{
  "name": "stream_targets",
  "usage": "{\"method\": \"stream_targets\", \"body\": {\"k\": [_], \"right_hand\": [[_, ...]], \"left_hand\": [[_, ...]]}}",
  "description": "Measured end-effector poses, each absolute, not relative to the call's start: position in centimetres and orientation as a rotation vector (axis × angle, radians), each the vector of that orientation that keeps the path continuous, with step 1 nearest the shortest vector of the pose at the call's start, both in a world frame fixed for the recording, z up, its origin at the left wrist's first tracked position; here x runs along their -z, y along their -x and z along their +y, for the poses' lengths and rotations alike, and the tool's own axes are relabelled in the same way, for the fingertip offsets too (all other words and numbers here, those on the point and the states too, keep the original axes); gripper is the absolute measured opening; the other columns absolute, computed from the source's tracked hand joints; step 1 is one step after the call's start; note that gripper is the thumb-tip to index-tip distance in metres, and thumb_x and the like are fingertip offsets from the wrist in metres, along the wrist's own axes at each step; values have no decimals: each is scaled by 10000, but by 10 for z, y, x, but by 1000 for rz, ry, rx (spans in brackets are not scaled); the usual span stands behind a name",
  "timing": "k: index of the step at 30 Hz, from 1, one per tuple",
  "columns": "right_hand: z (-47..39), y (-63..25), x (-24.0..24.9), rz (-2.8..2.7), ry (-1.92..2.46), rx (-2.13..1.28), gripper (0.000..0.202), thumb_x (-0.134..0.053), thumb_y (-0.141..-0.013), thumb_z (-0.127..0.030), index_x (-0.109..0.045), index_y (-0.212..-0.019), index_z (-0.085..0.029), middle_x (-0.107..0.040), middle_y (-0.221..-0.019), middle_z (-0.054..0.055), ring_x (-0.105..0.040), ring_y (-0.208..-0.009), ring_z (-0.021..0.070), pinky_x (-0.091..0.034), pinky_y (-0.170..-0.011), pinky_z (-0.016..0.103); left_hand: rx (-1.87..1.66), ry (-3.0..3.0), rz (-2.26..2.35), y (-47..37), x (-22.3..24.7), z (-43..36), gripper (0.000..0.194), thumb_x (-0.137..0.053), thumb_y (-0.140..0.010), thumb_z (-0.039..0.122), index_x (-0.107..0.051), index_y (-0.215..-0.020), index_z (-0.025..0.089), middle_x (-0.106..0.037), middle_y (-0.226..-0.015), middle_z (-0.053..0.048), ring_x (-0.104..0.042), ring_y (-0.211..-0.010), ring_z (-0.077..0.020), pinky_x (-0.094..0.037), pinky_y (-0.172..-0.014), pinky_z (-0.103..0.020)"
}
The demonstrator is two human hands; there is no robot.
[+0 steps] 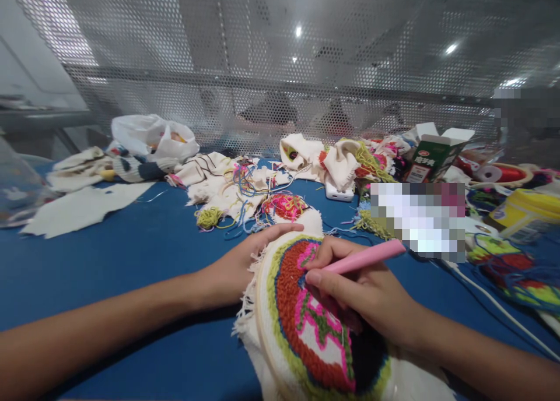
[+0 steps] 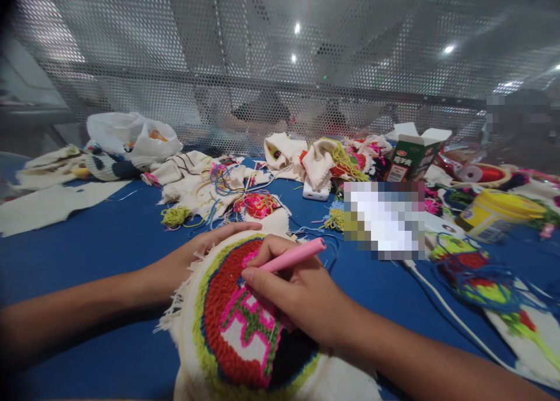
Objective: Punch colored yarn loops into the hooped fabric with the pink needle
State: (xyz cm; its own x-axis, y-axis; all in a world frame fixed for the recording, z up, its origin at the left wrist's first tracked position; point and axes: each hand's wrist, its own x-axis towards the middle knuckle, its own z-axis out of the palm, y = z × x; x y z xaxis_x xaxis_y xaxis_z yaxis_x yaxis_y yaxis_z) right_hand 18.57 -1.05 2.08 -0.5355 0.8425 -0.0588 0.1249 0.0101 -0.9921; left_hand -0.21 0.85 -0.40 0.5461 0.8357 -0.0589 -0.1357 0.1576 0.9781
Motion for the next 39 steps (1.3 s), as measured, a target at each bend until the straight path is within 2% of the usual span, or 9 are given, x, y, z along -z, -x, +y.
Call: {"method": "stream_targets", "body": {"k": [4, 11, 17, 25, 31, 39], "right_hand": [[-12, -185, -20, -1694, 1025, -1589, 184, -568, -795, -322, -461, -740, -182, -444, -481, -81, -349, -347, 17, -279, -303, 106], [-14, -182, -23, -1806, 1050, -1406, 97, -573, -759, -195, -488, -720, -168, -477, -525, -68, -392, -372, 16, -296, -337, 124], [-13, -182, -25, -1831, 1058, -1364, 97, -569, -756, -187, -491, -700, -167, -471, -522, -69, -365, -362, 12, -283, -333, 125], [-13, -183, -24, -1785, 1030, -1456, 107, -563, -774, -198, -487, -705, -169, -465, -505, -77, -354, -355, 12, -272, -328, 120], [-12, -184, -25, -1829, 1039, -1365, 101, -563, -779, -195, -495, -710, -166, -463, -516, -76, -367, -364, 11, -273, -333, 126], [-13, -182, -27, -1774, 1061, -1407, 113, -567, -786, -201, -496, -706, -164, -458, -506, -82, -344, -361, 3, -278, -336, 115]], "left_hand": [[-778, -1245, 707, 3, 6, 8, 745, -720, -602, 98, -364, -1245, 215, -582, -1072, -61, -567, -910, -182, -424, -809, -294], [-725, -1263, 682, 5, 4, 11, 718, -677, -653, 88, -323, -1267, 204, -569, -1109, -74, -561, -942, -173, -423, -824, -286], [-673, -1267, 686, 6, 0, 11, 745, -677, -662, 101, -303, -1296, 223, -553, -1163, -86, -558, -993, -196, -433, -830, -295], [-648, -1329, 695, 8, -2, 13, 737, -671, -662, 81, -318, -1294, 222, -558, -1164, -74, -545, -1029, -193, -428, -861, -296], [-706, -1359, 751, 7, -1, 12, 718, -707, -640, 124, -368, -1270, 191, -581, -1145, -87, -549, -1033, -215, -426, -881, -316], [-812, -1395, 837, 5, -1, 12, 683, -736, -611, 170, -434, -1223, 168, -605, -1131, -76, -572, -1001, -218, -445, -866, -303]]}}
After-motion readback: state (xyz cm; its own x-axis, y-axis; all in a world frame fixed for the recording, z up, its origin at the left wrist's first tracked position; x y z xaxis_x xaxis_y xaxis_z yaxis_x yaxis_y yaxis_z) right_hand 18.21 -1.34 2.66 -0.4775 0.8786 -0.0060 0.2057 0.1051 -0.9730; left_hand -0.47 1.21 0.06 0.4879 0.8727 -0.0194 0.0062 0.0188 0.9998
